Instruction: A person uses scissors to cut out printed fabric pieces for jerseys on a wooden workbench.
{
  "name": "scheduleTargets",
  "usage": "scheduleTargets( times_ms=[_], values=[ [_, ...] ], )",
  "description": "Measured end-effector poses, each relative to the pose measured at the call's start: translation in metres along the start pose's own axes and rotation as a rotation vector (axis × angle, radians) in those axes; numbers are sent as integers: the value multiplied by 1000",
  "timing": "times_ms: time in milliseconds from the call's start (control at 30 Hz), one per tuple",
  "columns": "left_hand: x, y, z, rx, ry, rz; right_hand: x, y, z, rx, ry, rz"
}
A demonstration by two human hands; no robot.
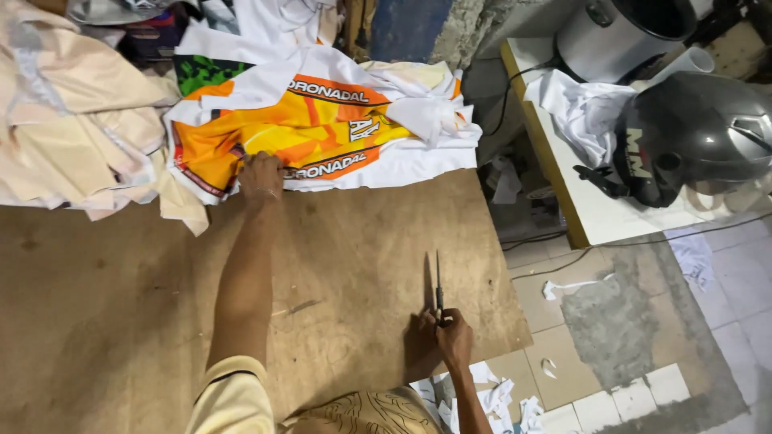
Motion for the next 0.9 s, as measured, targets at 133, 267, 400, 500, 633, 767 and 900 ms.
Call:
scheduleTargets(
  times_ms=[133,267,400,500,633,767,900],
  values=[
    [8,36,20,275,-101,-129,16,23,10,-102,-70,33],
    [23,71,32,155,-161,81,57,31,1,-305,80,-9],
    [6,158,54,-52,-143,311,103,32,-14,-373,131,-64],
    [-1,227,64,-558,-157,480,124,35,-27,-424,243,-73],
    [-63,322,105,-802,-356,472,142,13,-33,-711,286,11],
    [-194,387,135,-748,-517,417,60,-19,-133,143,427,-174],
    [-274,357,95,-762,-383,119,-5,-82,-198,1444,-59,-696]
  ],
)
Point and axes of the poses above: each hand's wrist, its own x-axis towards the middle knuckle, its own y-axis out of the back of the hand, z = x × y, the point moved 7 cm from there along x, towards the middle knuckle, and after that the axes turned 6 degrees about y, right-handed, at the moved point
